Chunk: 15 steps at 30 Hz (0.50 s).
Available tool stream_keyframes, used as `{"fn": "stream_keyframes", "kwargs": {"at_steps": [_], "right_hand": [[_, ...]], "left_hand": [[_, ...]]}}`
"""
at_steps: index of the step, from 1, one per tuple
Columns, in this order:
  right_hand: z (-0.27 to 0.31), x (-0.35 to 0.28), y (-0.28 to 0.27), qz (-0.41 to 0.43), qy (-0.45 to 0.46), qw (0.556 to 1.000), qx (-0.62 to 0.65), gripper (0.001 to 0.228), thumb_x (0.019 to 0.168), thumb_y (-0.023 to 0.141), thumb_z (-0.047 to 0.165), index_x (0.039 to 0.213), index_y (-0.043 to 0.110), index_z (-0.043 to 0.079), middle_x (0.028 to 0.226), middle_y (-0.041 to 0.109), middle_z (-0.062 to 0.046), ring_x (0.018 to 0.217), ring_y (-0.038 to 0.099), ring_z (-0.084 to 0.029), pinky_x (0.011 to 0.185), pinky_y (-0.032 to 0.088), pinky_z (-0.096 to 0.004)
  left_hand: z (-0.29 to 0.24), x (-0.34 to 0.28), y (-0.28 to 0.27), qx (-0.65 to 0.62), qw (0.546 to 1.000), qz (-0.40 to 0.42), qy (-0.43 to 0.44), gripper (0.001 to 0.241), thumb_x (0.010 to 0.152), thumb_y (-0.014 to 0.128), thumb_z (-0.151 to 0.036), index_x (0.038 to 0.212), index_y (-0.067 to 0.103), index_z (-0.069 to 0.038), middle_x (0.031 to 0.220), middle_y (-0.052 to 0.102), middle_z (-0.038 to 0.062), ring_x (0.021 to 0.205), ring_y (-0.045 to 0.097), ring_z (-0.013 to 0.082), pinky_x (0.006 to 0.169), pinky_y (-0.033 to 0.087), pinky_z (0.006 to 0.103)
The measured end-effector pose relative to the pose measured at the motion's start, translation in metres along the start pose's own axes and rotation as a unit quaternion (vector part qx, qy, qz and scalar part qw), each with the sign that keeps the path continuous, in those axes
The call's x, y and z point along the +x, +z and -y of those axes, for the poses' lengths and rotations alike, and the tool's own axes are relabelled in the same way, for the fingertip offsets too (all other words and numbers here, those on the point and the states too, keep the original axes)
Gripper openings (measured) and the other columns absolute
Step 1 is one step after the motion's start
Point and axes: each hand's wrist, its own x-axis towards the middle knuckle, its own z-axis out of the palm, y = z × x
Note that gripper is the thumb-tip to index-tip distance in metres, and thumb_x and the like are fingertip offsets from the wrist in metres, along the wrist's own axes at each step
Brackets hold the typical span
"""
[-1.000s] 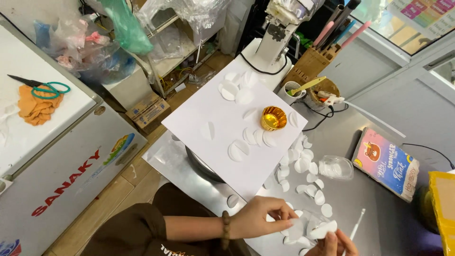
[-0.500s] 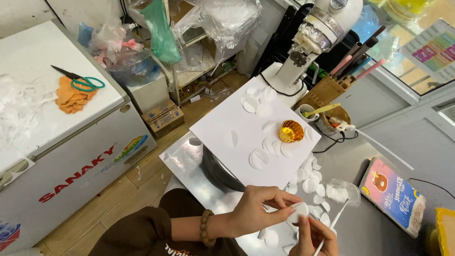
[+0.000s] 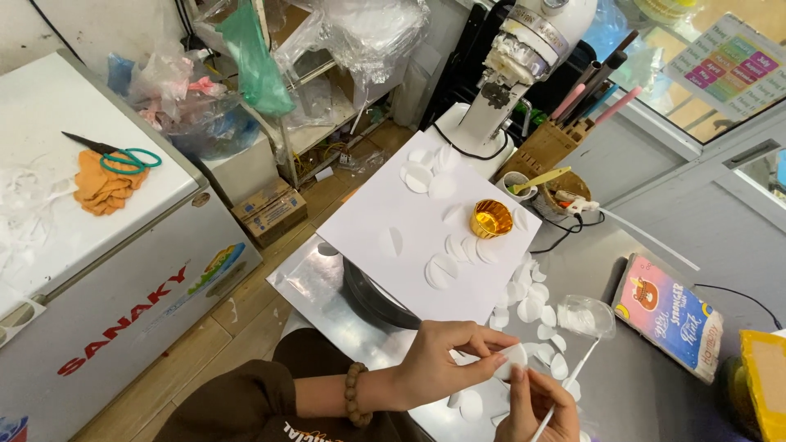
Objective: Creating white flower petals or leaves by applying adhesive and shaping small white pieces of material.
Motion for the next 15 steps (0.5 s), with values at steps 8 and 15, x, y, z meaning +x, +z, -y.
{"fn": "stream_keyframes", "kwargs": {"at_steps": [8, 15], "right_hand": [[0.013, 0.004, 0.012, -0.011, 0.003, 0.997, -0.079, 0.017, 0.094, 0.078, 0.003, 0.102, 0.063, -0.001, 0.090, 0.072, -0.017, 0.084, 0.073, -0.018, 0.078, 0.059, -0.028], [0.005, 0.008, 0.015, -0.007, -0.012, 0.997, -0.075, 0.016, 0.095, 0.077, 0.003, 0.101, 0.063, -0.002, 0.088, 0.072, -0.018, 0.083, 0.074, -0.019, 0.076, 0.061, -0.030]], "left_hand": [[-0.001, 0.002, -0.003, 0.056, 0.996, -0.009, 0.074, 0.011, 0.098, 0.070, -0.003, 0.095, 0.061, 0.002, 0.120, 0.075, 0.020, 0.099, 0.076, 0.0181, 0.085, 0.063, 0.0281], [-0.009, 0.003, -0.004, 0.146, 0.979, -0.031, 0.141, 0.019, 0.097, 0.074, -0.003, 0.116, 0.069, 0.001, 0.096, 0.077, 0.008, 0.087, 0.077, 0.0150, 0.077, 0.062, 0.0269]]}}
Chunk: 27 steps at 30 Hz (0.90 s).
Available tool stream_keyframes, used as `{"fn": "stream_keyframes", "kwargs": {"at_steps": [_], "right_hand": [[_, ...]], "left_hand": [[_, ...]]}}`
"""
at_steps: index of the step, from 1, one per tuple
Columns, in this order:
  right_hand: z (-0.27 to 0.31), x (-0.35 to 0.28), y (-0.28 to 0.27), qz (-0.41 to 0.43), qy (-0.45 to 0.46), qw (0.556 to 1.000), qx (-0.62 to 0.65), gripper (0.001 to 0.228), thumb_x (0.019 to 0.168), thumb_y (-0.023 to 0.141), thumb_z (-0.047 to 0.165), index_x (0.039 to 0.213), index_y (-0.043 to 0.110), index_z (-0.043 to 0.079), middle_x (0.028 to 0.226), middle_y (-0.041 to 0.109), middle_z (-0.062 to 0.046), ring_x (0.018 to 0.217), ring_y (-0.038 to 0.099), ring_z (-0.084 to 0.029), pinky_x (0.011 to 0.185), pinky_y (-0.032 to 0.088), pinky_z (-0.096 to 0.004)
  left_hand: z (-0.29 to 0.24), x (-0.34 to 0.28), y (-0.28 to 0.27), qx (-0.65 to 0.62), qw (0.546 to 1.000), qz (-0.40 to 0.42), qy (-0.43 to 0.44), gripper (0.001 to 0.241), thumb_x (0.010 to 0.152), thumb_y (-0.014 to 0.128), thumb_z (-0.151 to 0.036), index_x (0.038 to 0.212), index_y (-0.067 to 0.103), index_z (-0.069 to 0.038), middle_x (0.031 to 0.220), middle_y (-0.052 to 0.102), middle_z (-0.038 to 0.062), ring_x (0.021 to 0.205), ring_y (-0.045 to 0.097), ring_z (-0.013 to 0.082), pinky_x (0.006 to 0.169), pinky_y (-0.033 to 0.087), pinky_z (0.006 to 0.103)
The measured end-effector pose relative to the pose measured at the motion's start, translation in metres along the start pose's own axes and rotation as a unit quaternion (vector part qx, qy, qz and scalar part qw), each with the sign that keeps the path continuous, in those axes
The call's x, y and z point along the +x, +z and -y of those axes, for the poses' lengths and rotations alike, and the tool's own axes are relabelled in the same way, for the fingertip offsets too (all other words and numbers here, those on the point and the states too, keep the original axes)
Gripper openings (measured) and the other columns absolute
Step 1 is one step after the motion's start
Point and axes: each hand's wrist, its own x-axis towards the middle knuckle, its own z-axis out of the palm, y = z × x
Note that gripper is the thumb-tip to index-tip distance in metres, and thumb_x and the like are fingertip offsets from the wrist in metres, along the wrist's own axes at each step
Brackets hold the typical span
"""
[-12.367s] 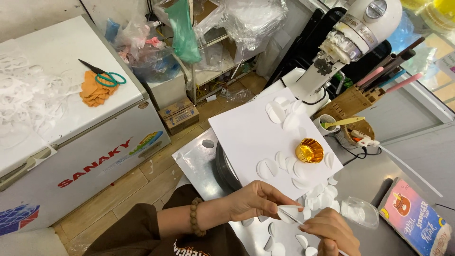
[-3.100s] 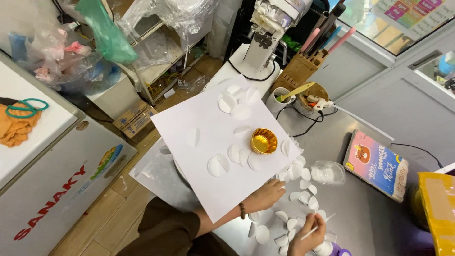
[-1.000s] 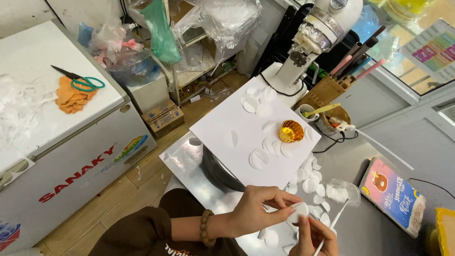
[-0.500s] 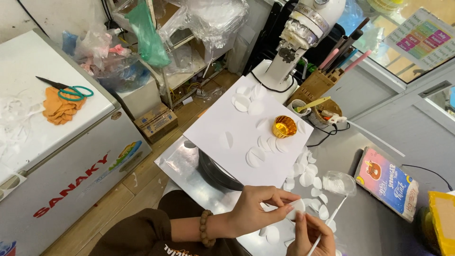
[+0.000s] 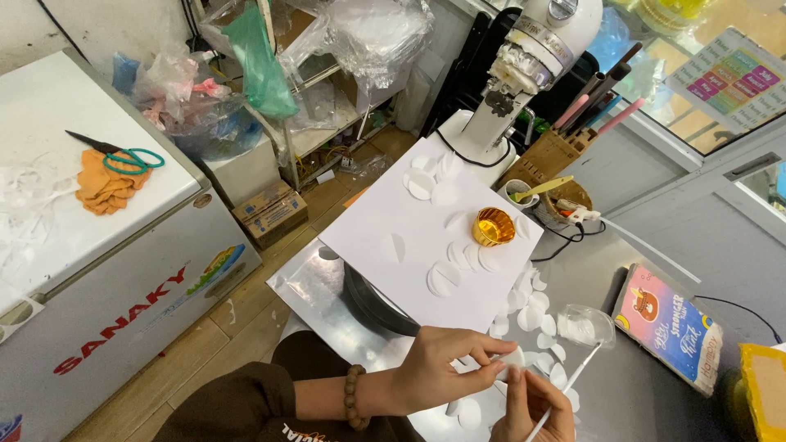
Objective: Creating white flower petals or leaves by applying adhesive and shaping small white pieces of material.
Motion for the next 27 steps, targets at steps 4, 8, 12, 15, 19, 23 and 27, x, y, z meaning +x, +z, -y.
{"fn": "stream_keyframes", "kwargs": {"at_steps": [4, 8, 12, 15, 19, 23, 27], "right_hand": [[0.007, 0.002, 0.005, 0.013, -0.010, 1.000, 0.018, 0.015, 0.096, 0.075, 0.002, 0.103, 0.063, -0.002, 0.091, 0.072, -0.018, 0.087, 0.074, -0.019, 0.082, 0.062, -0.031], [0.009, 0.004, 0.007, 0.023, 0.005, 1.000, 0.006, 0.014, 0.097, 0.074, 0.002, 0.104, 0.062, -0.002, 0.091, 0.072, -0.018, 0.087, 0.075, -0.020, 0.080, 0.062, -0.030], [0.002, 0.005, 0.009, 0.017, 0.014, 0.998, 0.065, 0.014, 0.097, 0.074, 0.001, 0.104, 0.062, -0.001, 0.091, 0.072, -0.018, 0.087, 0.075, -0.019, 0.082, 0.062, -0.029], [0.004, 0.005, 0.010, 0.019, 0.012, 0.999, 0.045, 0.014, 0.098, 0.074, 0.000, 0.104, 0.061, -0.001, 0.090, 0.072, -0.018, 0.087, 0.074, -0.019, 0.082, 0.061, -0.028], [-0.005, 0.004, 0.012, 0.014, 0.009, 0.998, 0.060, 0.014, 0.098, 0.074, 0.000, 0.104, 0.062, -0.001, 0.090, 0.071, -0.017, 0.087, 0.074, -0.018, 0.082, 0.061, -0.028], [-0.010, 0.006, 0.014, 0.029, 0.000, 0.997, 0.065, 0.013, 0.097, 0.074, -0.001, 0.103, 0.062, 0.000, 0.089, 0.072, -0.016, 0.087, 0.074, -0.017, 0.082, 0.061, -0.028], [-0.027, 0.006, 0.013, 0.050, -0.012, 0.998, 0.028, 0.016, 0.097, 0.075, 0.000, 0.105, 0.061, -0.001, 0.084, 0.071, -0.018, 0.079, 0.072, -0.017, 0.079, 0.056, -0.027]], "left_hand": [[0.002, 0.002, 0.000, 0.005, 1.000, -0.010, 0.004, 0.024, 0.096, 0.075, -0.003, 0.120, 0.070, 0.001, 0.092, 0.076, 0.008, 0.086, 0.077, 0.0153, 0.076, 0.061, 0.0266], [0.007, 0.002, -0.001, 0.008, 1.000, -0.009, 0.005, 0.024, 0.097, 0.075, -0.003, 0.121, 0.069, 0.001, 0.094, 0.076, 0.007, 0.088, 0.077, 0.0148, 0.077, 0.062, 0.0262], [0.007, 0.004, -0.002, 0.019, 1.000, -0.009, 0.015, 0.025, 0.097, 0.074, -0.003, 0.121, 0.069, 0.002, 0.093, 0.076, 0.007, 0.088, 0.077, 0.0159, 0.078, 0.062, 0.0268], [0.010, 0.003, -0.001, 0.023, 0.999, -0.014, 0.023, 0.021, 0.097, 0.074, -0.003, 0.116, 0.068, 0.002, 0.097, 0.076, 0.008, 0.090, 0.077, 0.0166, 0.078, 0.063, 0.0271], [0.010, 0.004, -0.002, 0.017, 1.000, -0.015, 0.015, 0.019, 0.098, 0.074, -0.003, 0.114, 0.067, 0.001, 0.102, 0.077, 0.009, 0.092, 0.078, 0.0169, 0.080, 0.063, 0.0273], [0.004, 0.008, -0.006, 0.045, 0.999, -0.019, 0.004, 0.022, 0.096, 0.076, -0.005, 0.115, 0.069, 0.001, 0.095, 0.077, 0.008, 0.088, 0.078, 0.0165, 0.075, 0.062, 0.0270], [-0.011, 0.018, -0.027, 0.061, 0.992, -0.032, 0.102, 0.025, 0.083, 0.080, -0.014, 0.095, 0.062, -0.001, 0.105, 0.073, 0.017, 0.096, 0.073, 0.0227, 0.077, 0.061, 0.0324]]}}
